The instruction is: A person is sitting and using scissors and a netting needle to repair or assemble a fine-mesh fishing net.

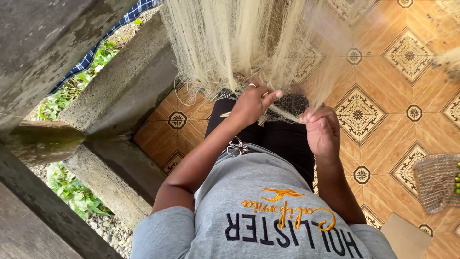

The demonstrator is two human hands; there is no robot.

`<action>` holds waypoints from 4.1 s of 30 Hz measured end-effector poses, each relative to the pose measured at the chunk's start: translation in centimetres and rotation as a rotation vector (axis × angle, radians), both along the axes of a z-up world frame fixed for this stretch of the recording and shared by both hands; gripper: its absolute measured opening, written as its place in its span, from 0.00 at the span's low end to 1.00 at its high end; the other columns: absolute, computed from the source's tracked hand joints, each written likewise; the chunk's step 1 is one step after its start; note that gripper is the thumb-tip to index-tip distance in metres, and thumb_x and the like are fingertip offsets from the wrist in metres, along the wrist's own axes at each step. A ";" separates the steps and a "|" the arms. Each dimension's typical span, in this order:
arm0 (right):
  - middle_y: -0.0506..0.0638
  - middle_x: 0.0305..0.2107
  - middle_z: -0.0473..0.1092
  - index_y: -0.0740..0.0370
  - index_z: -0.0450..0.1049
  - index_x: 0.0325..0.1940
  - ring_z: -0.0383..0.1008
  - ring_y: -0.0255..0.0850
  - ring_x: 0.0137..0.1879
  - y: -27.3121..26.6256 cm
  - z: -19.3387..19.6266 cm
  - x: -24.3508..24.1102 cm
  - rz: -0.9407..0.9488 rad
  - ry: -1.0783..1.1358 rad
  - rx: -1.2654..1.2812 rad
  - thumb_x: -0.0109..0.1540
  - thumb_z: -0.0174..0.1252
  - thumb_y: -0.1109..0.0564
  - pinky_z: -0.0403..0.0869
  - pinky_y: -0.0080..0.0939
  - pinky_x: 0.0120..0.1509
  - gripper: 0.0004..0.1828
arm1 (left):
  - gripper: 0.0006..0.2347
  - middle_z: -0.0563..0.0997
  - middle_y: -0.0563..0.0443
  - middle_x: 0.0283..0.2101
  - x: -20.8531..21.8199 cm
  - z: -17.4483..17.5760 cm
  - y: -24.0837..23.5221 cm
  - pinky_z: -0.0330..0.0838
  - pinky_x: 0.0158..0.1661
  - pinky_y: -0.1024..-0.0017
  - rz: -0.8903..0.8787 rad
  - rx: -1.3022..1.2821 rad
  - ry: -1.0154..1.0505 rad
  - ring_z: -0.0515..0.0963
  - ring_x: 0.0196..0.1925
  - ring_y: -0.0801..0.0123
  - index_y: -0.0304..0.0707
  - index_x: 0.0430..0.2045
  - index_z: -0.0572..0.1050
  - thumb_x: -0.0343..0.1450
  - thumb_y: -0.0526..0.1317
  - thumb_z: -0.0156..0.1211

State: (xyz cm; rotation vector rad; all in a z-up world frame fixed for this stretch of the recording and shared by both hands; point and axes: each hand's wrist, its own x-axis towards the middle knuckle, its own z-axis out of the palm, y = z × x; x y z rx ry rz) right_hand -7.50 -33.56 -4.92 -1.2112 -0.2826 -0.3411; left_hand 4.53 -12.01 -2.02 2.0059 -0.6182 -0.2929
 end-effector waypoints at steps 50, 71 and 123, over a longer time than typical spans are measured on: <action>0.44 0.37 0.61 0.47 0.51 0.71 0.67 0.37 0.50 4.4 3.0 0.3 -0.050 0.118 0.186 0.68 0.50 0.62 0.76 0.49 0.63 0.30 | 0.07 0.82 0.40 0.33 -5.3 -4.4 6.3 0.56 0.17 0.86 0.460 -0.926 0.250 0.62 0.17 0.82 0.41 0.31 0.66 0.80 0.38 0.49; 0.50 0.48 0.62 0.45 0.59 0.46 0.68 0.39 0.52 3.5 1.9 -0.2 0.074 0.058 0.247 0.63 0.51 0.62 0.70 0.50 0.62 0.14 | 0.07 0.81 0.40 0.31 -4.0 -5.4 6.0 0.55 0.15 0.84 0.452 -0.933 0.238 0.62 0.15 0.80 0.39 0.32 0.66 0.81 0.37 0.46; 0.49 0.31 0.68 0.62 0.82 0.44 0.58 0.35 0.43 7.0 6.7 1.6 -0.324 0.156 -0.558 0.67 0.64 0.58 0.67 0.36 0.55 0.05 | 0.06 0.77 0.49 0.28 -5.5 -6.4 6.6 0.61 0.19 0.83 0.372 -0.736 0.163 0.66 0.18 0.80 0.37 0.32 0.72 0.79 0.38 0.53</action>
